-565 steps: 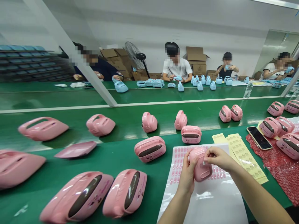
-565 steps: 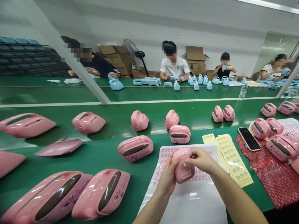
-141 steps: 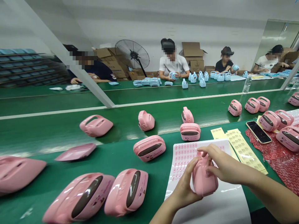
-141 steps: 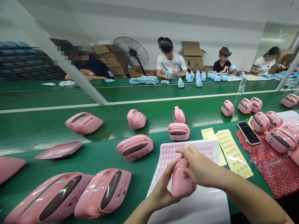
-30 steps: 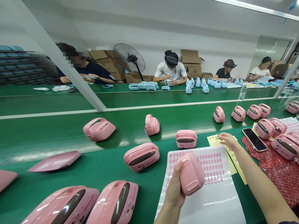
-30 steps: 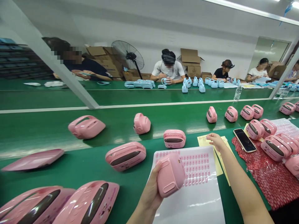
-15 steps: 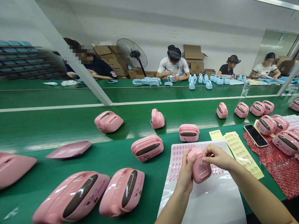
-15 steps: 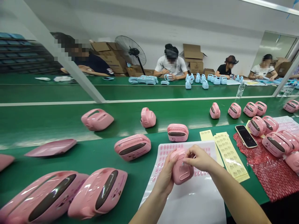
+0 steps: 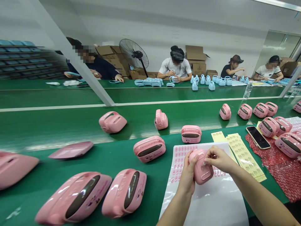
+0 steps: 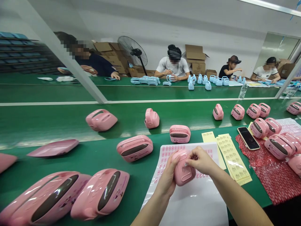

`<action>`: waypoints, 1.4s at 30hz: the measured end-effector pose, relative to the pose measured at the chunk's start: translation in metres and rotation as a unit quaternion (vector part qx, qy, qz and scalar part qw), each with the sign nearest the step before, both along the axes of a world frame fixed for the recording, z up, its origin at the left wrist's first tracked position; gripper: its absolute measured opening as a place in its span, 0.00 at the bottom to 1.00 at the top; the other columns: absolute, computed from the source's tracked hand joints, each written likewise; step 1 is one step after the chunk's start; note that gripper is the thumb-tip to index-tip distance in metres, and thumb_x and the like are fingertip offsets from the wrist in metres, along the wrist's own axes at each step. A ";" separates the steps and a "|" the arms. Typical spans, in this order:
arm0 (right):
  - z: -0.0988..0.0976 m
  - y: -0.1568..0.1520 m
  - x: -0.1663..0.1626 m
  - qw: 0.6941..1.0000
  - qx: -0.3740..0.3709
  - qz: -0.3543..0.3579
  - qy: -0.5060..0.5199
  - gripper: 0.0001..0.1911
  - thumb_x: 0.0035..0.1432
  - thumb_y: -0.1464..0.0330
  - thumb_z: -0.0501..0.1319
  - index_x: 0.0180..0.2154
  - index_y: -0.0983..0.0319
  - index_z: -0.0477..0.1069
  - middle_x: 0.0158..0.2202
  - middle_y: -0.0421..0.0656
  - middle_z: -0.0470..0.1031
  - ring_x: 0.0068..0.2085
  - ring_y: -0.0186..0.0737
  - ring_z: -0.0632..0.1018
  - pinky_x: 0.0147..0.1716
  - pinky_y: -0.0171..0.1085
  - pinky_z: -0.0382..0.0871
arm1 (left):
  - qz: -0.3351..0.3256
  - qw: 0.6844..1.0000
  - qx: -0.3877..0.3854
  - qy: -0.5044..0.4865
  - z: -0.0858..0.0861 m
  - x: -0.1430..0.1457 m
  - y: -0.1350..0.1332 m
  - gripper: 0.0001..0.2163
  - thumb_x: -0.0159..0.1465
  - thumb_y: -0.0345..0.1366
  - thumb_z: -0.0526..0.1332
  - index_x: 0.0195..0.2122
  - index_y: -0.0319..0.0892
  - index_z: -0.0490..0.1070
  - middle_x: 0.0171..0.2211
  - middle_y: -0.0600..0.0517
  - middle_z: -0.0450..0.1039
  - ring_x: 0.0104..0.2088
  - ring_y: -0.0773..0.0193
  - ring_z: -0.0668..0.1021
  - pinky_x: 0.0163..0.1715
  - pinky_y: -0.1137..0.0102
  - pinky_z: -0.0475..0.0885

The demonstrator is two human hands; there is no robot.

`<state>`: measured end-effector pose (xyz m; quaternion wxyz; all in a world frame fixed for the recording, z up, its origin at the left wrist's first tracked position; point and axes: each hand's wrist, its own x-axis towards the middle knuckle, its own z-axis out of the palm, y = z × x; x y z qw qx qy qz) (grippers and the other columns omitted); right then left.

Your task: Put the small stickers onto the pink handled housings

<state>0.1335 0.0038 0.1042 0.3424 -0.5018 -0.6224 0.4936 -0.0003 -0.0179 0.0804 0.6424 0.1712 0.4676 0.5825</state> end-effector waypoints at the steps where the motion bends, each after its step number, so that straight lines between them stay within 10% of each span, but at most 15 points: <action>1: -0.001 0.000 -0.001 1.000 0.006 -0.005 -0.005 0.05 0.43 0.71 0.63 0.21 0.61 0.67 0.28 0.38 0.64 0.31 0.36 0.69 0.34 0.37 0.65 | 0.002 1.000 0.000 0.000 0.000 0.000 0.000 0.15 0.53 0.36 0.65 0.43 0.45 0.68 0.43 0.49 0.71 0.41 0.60 0.75 0.40 0.68 0.70; 33: 0.004 -0.026 0.004 0.983 0.174 -0.027 -0.049 0.03 0.54 0.67 0.55 0.29 0.59 0.63 0.28 0.41 0.67 0.29 0.37 0.68 0.30 0.37 0.65 | 0.010 1.000 0.013 0.022 -0.004 0.003 -0.003 0.23 0.51 0.42 0.66 0.47 0.44 0.64 0.47 0.46 0.67 0.45 0.55 0.72 0.40 0.67 0.69; 42: -0.041 -0.009 -0.002 0.981 0.134 -0.065 0.120 0.24 0.54 0.56 0.58 0.51 0.56 0.59 0.53 0.47 0.66 0.55 0.46 0.66 0.52 0.46 0.59 | -0.076 0.996 0.038 0.000 -0.003 -0.006 -0.005 0.24 0.47 0.45 0.68 0.44 0.42 0.68 0.43 0.46 0.73 0.44 0.52 0.74 0.42 0.64 0.69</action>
